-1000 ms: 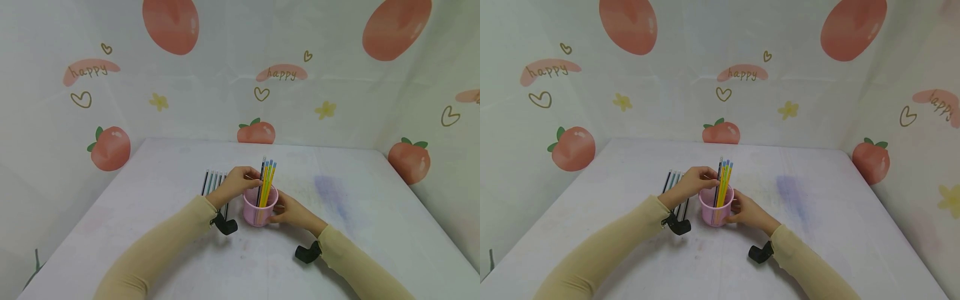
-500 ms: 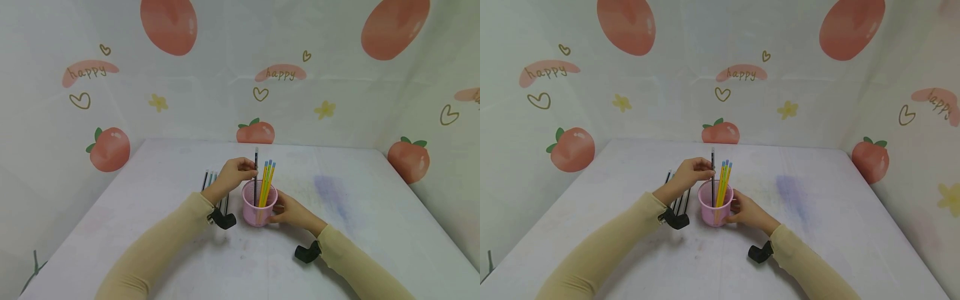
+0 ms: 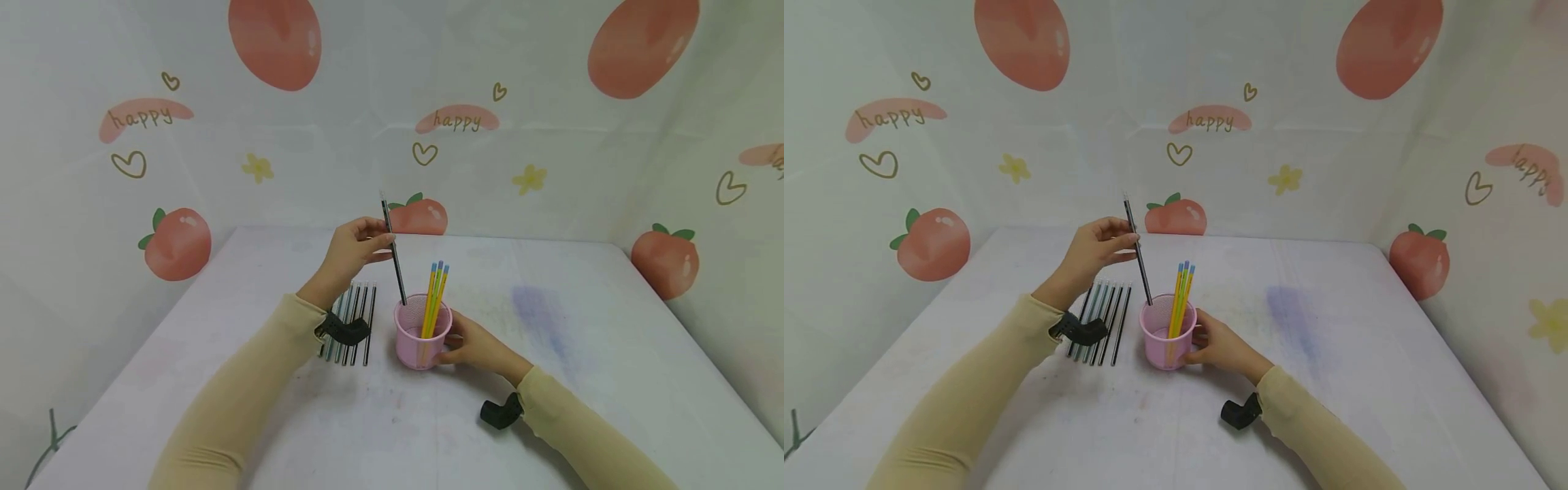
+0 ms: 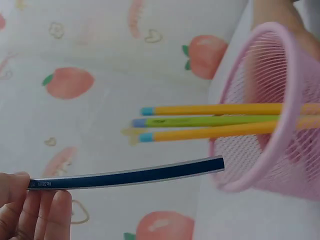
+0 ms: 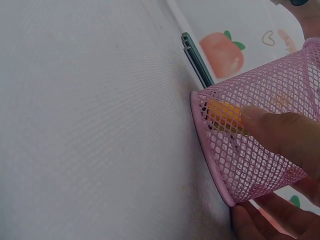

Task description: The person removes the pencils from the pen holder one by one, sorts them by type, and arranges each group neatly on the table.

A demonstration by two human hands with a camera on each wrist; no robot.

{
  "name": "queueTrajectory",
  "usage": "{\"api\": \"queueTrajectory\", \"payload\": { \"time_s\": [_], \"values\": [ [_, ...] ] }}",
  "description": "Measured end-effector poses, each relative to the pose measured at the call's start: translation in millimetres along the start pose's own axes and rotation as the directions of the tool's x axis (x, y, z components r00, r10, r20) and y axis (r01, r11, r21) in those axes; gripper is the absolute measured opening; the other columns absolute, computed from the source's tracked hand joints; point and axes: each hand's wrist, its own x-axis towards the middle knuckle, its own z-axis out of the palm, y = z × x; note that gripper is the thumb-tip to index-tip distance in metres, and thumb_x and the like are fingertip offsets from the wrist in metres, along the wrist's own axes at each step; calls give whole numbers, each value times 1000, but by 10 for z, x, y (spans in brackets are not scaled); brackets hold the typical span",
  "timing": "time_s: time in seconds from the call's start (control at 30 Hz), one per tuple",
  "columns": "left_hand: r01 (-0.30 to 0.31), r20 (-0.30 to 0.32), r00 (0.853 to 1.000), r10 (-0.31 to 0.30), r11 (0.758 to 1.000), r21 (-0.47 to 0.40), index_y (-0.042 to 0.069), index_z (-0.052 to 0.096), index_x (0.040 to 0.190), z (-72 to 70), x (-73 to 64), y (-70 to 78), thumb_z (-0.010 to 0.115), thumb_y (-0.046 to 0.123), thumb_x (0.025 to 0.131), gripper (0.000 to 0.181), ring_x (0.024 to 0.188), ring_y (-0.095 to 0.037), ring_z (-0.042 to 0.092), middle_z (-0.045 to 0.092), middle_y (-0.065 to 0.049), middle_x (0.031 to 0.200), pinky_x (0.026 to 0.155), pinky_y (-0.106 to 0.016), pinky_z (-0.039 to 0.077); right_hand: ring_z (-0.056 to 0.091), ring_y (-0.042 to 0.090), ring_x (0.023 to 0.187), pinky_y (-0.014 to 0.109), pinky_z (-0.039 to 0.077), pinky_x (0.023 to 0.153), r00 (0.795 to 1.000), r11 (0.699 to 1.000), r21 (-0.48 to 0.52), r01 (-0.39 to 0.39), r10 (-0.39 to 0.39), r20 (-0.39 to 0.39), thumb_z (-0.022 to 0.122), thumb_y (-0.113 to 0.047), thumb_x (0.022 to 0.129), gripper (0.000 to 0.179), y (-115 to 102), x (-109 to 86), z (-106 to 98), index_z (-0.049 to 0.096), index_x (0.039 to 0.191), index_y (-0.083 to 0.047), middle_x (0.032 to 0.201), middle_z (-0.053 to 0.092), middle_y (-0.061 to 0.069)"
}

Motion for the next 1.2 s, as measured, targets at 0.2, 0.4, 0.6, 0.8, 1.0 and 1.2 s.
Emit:
{"api": "queueTrajectory", "payload": {
  "time_s": [0.2, 0.4, 0.6, 0.8, 1.0, 1.2],
  "values": [
    [-22, -62, 998, 21, 1000, -16, 1, 57, 111, -221, 43, 152, 62, 5, 93, 19, 85, -12, 65, 60, 0, 92, 79, -29, 59, 46, 39, 131, 46, 39, 109, 1000, 1000, 6, 16, -17, 6, 79, -7, 78, 88, 14, 1, -2, 27, 149, 0, 145, 43, 22],
    [-6, -124, 992, 8, 1000, 23, -2, 56, 119, -449, 82, 159, 64, 7, 93, 29, 82, -10, 65, 61, 0, 93, 75, -24, 59, 47, 38, 130, 46, 39, 109, 999, 999, 13, 33, -33, 7, 79, -6, 78, 87, 6, 0, -2, 27, 148, 0, 145, 44, 21],
    [30, -153, 988, -16, 995, 92, -3, 51, 130, -637, 109, 59, 64, 7, 92, 41, 78, -10, 65, 62, 1, 91, 73, -24, 59, 46, 36, 131, 45, 40, 109, 1000, 1000, 20, 15, -15, 0, 80, -7, 77, 89, 10, 2, 6, 27, 149, -3, 145, 44, 19],
    [94, -152, 986, -64, 976, 196, 6, 47, 138, -792, 103, -95, 63, 8, 93, 48, 83, -14, 67, 65, -9, 101, 75, -26, 59, 47, 37, 129, 45, 41, 107, 999, 999, 4, 35, -35, 3, 79, -6, 78, 87, 16, 2, 3, 28, 148, 1, 144, 45, 22],
    [173, -145, 980, -135, 941, 293, 9, 44, 142, -928, 97, -285, 64, 8, 93, 53, 88, -20, 67, 61, -25, 117, 76, -29, 59, 47, 38, 130, 44, 41, 107, 1000, 1000, -6, 22, -22, 0, 80, -8, 77, 85, 25, 4, 4, 30, 146, 0, 144, 45, 22],
    [260, -144, 964, -222, 896, 361, 4, 43, 142, -1059, 53, -471, 63, 6, 92, 54, 86, -20, 67, 60, -28, 119, 74, -28, 59, 48, 37, 129, 44, 42, 107, 1000, 1000, -3, 22, -22, -2, 80, -7, 77, 86, 11, -5, 8, 30, 147, 0, 143, 46, 21]
  ]
}}
